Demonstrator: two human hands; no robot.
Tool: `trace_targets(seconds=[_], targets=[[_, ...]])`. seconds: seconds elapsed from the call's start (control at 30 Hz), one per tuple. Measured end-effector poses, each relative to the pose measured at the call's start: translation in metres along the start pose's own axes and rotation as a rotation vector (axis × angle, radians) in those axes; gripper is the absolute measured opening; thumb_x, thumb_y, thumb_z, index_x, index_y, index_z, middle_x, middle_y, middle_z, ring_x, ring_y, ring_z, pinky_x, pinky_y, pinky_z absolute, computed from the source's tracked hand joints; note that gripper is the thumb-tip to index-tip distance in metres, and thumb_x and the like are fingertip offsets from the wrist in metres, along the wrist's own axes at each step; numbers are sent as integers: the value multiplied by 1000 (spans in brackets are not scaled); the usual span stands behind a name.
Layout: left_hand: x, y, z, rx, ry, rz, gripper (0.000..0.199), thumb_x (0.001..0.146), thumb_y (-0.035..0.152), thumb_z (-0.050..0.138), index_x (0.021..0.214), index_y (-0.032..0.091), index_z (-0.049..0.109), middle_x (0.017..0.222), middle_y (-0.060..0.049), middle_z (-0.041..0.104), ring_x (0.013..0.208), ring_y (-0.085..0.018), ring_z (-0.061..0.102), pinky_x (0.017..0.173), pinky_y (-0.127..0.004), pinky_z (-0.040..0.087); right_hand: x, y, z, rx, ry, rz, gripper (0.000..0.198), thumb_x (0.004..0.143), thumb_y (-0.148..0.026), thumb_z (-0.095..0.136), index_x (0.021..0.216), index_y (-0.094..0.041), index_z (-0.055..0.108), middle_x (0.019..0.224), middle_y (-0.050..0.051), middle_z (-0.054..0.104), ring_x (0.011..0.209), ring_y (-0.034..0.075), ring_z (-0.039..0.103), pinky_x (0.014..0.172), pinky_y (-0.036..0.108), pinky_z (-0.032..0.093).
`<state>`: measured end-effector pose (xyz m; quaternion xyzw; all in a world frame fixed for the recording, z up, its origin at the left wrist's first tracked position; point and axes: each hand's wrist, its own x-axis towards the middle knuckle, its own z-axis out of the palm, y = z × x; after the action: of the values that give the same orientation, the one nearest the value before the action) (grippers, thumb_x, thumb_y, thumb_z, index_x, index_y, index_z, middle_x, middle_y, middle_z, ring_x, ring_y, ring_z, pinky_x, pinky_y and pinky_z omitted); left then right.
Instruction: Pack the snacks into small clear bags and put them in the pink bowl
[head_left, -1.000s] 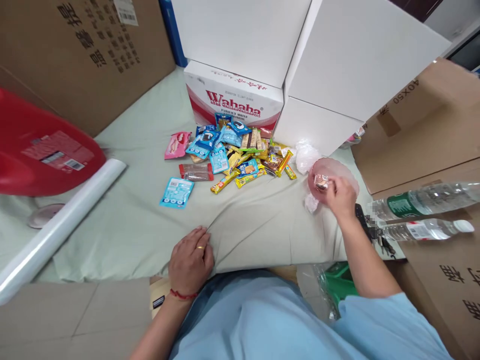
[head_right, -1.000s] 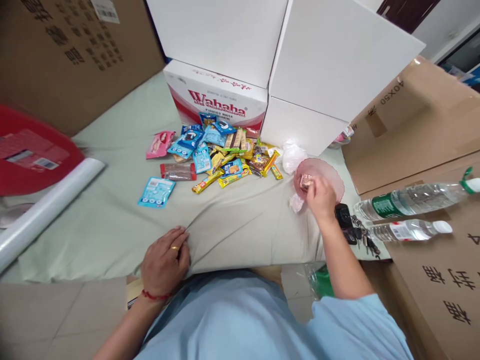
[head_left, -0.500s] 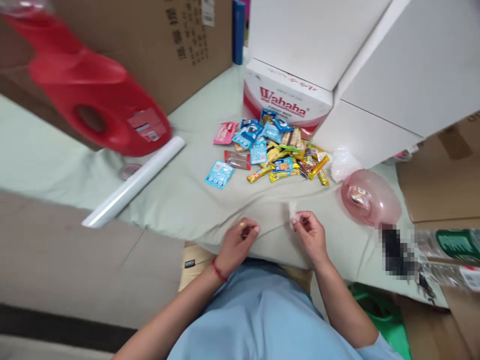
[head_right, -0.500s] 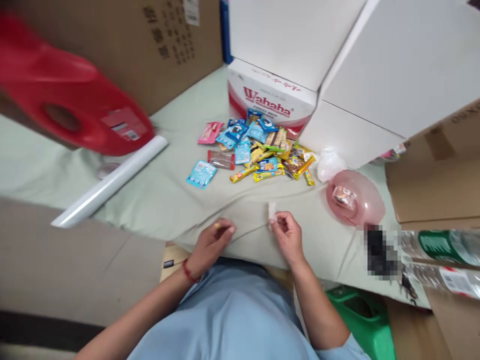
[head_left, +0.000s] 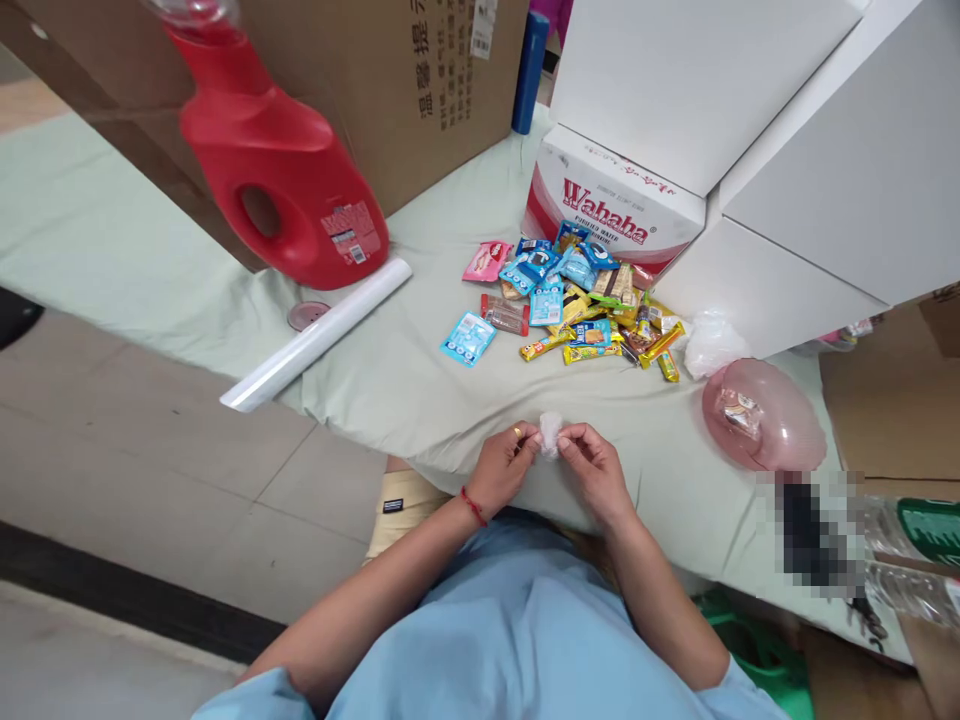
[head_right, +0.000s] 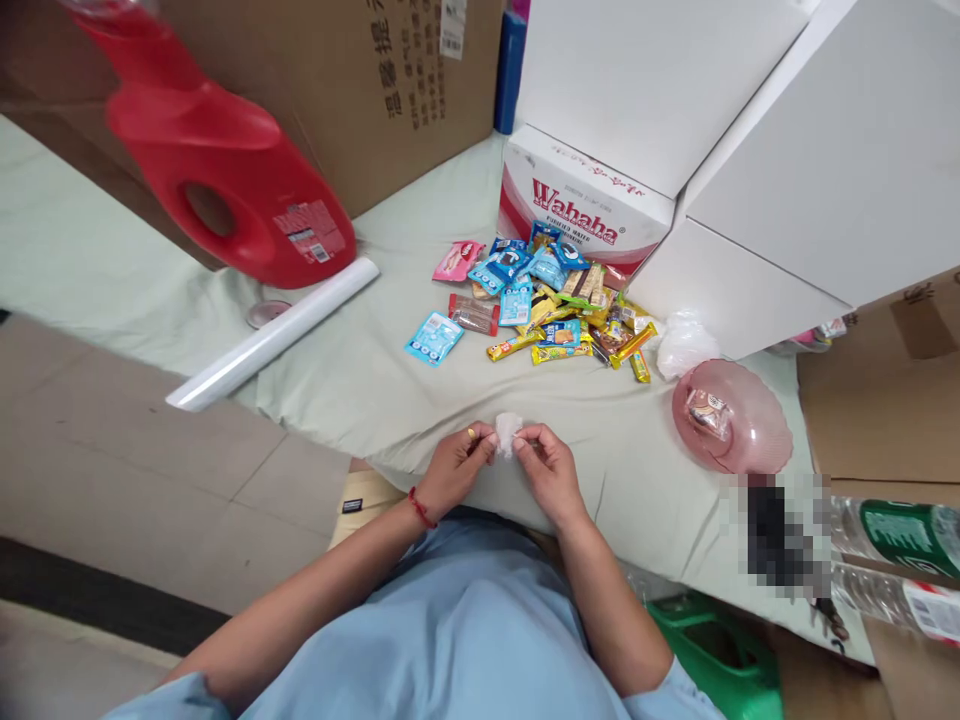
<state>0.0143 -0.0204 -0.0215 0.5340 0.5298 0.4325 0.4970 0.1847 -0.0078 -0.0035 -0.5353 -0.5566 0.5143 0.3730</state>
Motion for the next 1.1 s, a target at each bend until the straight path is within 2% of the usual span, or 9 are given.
trace_targets(seconds=[0.23, 0.37, 0.5, 0.6, 0.7, 0.77, 0.87, 0.93, 1.1], targets=[[8, -8, -10, -359, 115, -180, 40, 91, 61, 56, 80, 23, 50, 57, 6, 52, 53, -10, 42, 56, -25, 33, 2, 6, -21, 430, 105, 149, 34, 79, -51, 79, 86, -24, 60, 79, 0, 60, 70, 16, 56, 65, 29, 49], [5, -11, -11, -441, 117, -199, 43, 88, 63, 61, 81, 22, 50, 58, 6, 52, 54, -10, 43, 56, -24, 33, -4, 10, -34, 231, 109, 168, 33, 81, -52, 76, 85, -23, 62, 72, -1, 57, 65, 16, 52, 61, 29, 45], [2, -10, -10, -315, 84, -155, 43, 91, 62, 57, 78, 21, 53, 60, 5, 53, 56, -10, 43, 58, -25, 33, -13, -2, -35, -225, 320, -164, 21, 94, -45, 65, 96, -24, 66, 85, 2, 62, 78, 20, 57, 74, 33, 48], [2, -7, -9, -285, 32, -121, 44, 92, 62, 56, 77, 21, 53, 60, 5, 53, 57, -11, 43, 60, -26, 35, -12, -14, -25, -464, 107, -409, 18, 94, -38, 67, 107, -25, 69, 106, 8, 67, 100, 25, 59, 90, 39, 49], [1, -3, -8, -311, -16, -111, 45, 93, 63, 54, 75, 21, 52, 59, 5, 53, 57, -11, 43, 60, -27, 36, -4, -15, -12, -539, -102, -450, 13, 96, -33, 63, 103, -24, 71, 100, 8, 71, 98, 25, 60, 89, 39, 49], [0, -1, -6, -324, -35, -104, 45, 93, 64, 54, 81, 21, 55, 62, 4, 57, 59, -12, 46, 61, -27, 39, 1, -9, -4, -519, -101, -409, 16, 99, -30, 58, 93, -23, 71, 87, 6, 69, 87, 22, 59, 81, 36, 48], [-2, -1, -2, -330, -22, -86, 43, 82, 60, 71, 95, 20, 59, 78, 1, 66, 69, -14, 57, 67, -27, 46, 3, -1, 3, -410, -47, -300, 17, 96, -33, 61, 89, -22, 71, 81, 5, 67, 80, 20, 58, 75, 33, 46], [-2, -2, -2, -317, 10, -116, 42, 75, 54, 78, 92, 20, 62, 78, 1, 66, 70, -14, 59, 67, -27, 47, 3, 1, 2, -229, -54, -157, 18, 92, -40, 66, 88, -22, 72, 80, 3, 67, 73, 17, 56, 68, 30, 45], [4, 0, -12, -336, 61, -205, 33, 75, 48, 76, 80, 18, 63, 70, 2, 64, 58, -10, 53, 59, -25, 44, 6, -4, -14, 317, 8, 170, 35, 71, -50, 87, 80, -22, 69, 71, -3, 61, 60, 10, 48, 57, 23, 41]])
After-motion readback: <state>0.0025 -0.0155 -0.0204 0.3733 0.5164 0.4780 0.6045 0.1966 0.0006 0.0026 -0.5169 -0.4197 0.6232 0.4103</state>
